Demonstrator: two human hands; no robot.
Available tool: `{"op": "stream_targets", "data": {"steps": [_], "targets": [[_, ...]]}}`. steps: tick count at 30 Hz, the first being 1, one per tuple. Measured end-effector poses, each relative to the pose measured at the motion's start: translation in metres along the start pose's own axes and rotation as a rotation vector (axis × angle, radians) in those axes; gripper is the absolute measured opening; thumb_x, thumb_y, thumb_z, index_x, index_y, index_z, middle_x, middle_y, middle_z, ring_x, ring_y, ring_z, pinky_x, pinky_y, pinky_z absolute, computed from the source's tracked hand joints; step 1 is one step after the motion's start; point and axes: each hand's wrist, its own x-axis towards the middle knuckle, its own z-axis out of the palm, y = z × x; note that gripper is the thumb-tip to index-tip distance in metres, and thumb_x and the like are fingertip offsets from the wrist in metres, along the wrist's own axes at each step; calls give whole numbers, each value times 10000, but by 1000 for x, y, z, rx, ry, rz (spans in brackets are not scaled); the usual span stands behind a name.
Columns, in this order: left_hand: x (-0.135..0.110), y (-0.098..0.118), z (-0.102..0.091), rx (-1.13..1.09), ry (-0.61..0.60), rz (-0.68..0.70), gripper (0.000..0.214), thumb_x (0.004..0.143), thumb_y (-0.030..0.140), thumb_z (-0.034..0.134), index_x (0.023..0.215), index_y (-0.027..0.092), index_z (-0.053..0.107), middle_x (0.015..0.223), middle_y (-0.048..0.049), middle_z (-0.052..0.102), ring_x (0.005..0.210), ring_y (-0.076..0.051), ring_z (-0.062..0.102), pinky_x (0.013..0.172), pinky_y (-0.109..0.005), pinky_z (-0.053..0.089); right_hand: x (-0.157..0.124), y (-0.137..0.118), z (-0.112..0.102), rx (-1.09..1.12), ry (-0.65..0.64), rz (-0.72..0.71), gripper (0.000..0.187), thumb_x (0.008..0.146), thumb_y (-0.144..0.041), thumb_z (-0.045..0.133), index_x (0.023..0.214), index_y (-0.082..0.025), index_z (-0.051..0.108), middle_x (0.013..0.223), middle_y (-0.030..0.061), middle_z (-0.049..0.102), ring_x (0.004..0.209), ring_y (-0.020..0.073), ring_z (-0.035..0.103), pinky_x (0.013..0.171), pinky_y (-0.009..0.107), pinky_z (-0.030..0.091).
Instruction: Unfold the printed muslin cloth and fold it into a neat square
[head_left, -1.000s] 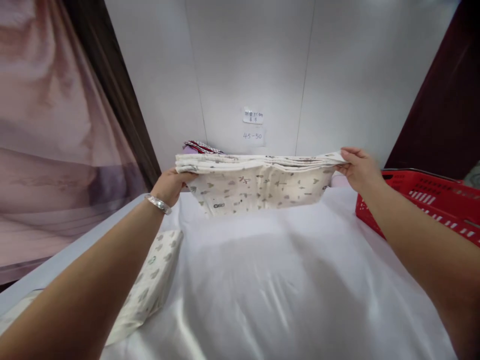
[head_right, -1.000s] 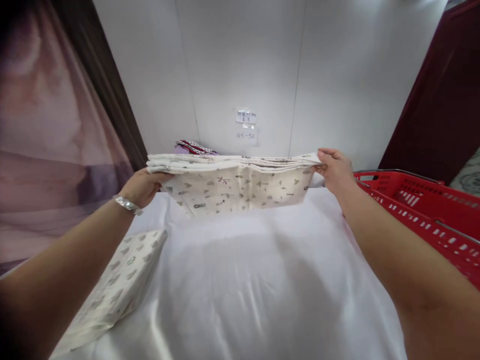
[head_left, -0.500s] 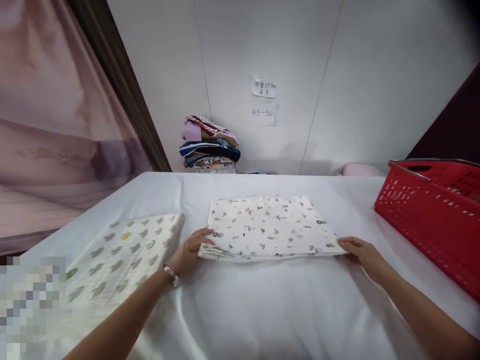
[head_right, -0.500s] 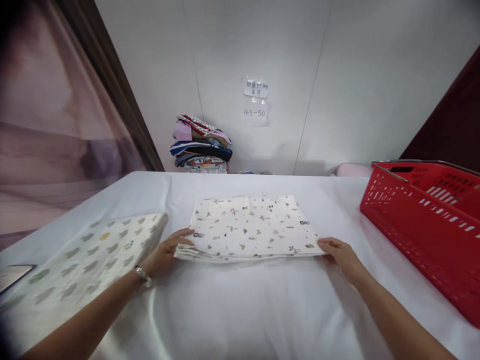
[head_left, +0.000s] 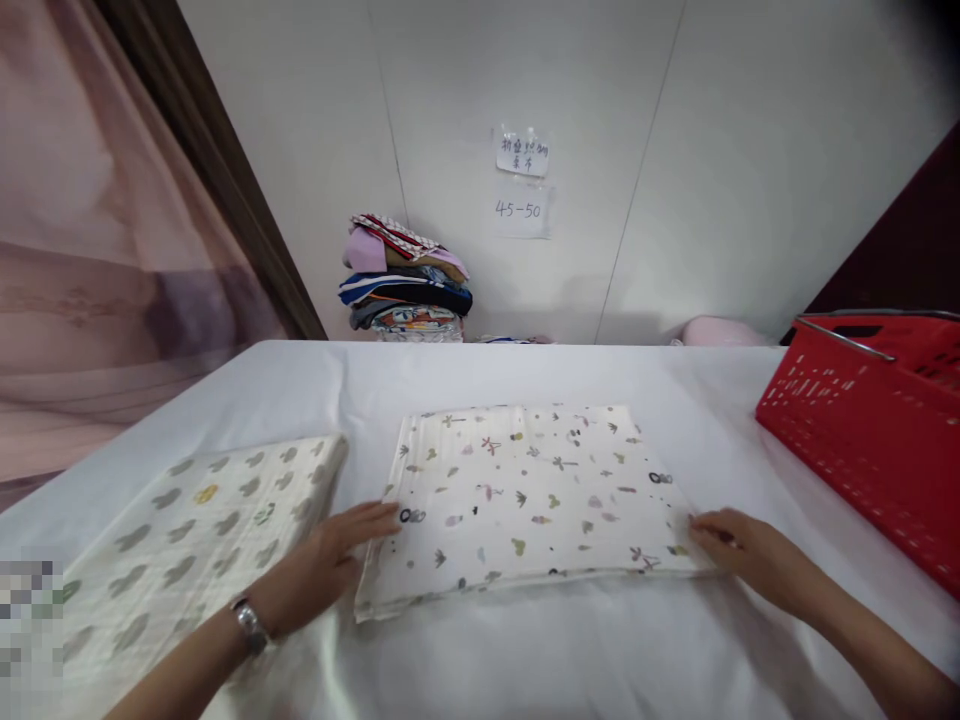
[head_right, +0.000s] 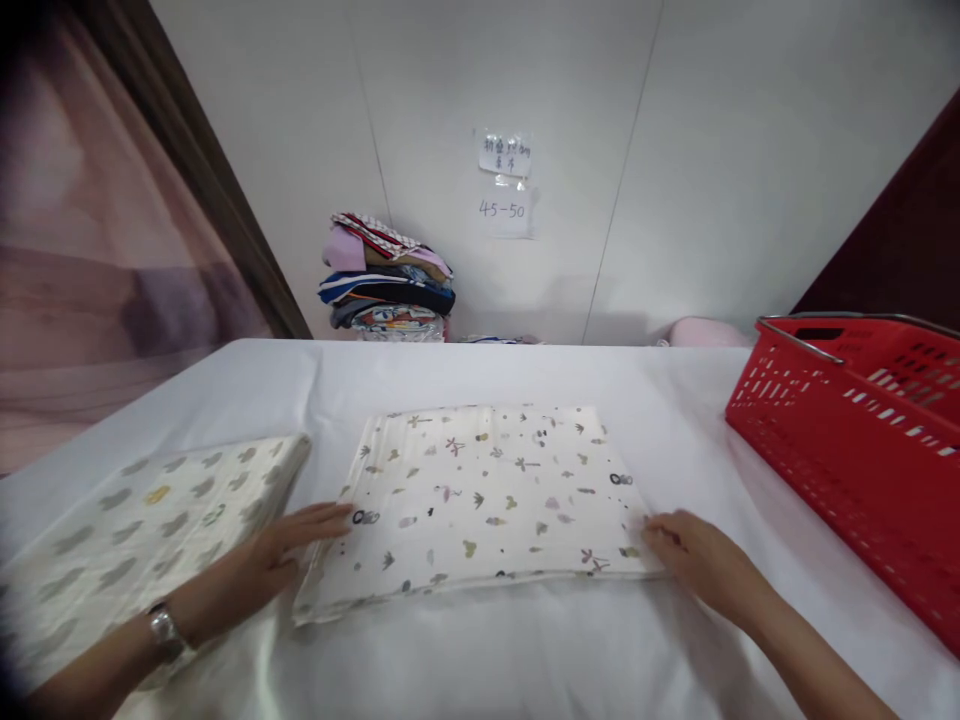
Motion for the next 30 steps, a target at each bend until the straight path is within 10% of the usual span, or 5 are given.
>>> {"op": "stream_targets", "data": {"steps": [3,7,13,19,30], "targets": [[37,26,-8,28,84,29,401,776,303,409,1126,342,600,1324,38,488,1240,-220,426,1054,-405,342,32,-37,0,-119,159,-192,413,793,-513,454,1131,-313,580,1259,42,535,1117,297,504,836,420,464],[97,46,18,237,168,43,526,826,484,415,1250,185,504,1414,-96,364,1313,-260,303,1084,-434,253,96,-80,27,-167,62,-395,600,874,-497,333,1413,-243,264,1479,28,222,1344,249,211,1031,391,318],[130,18,58,433,104,-155,727,824,603,324,1370,124,333,1459,-138,254,1359,-258,180,1106,-437,124,173,-67,59,-486,53,-210,650,880,-544,241,1385,-140,305,1481,91,204,1364,250,126,1081,488,127],[130,20,50,395,46,-195,743,825,618,310,1373,117,329,1468,-134,232,1363,-259,163,1104,-440,110,179,-57,59,-508,54,-210,663,873,-560,214,1383,-146,310,1478,96,216,1362,257,131,1075,501,114],[183,43,66,381,-18,-163,765,815,681,193,1417,211,238,1501,-71,128,1375,-288,66,1080,-551,50,170,-150,110,-412,-126,-599,748,853,-651,157,1429,-181,235,1496,58,138,1373,238,65,1096,453,52]]}}
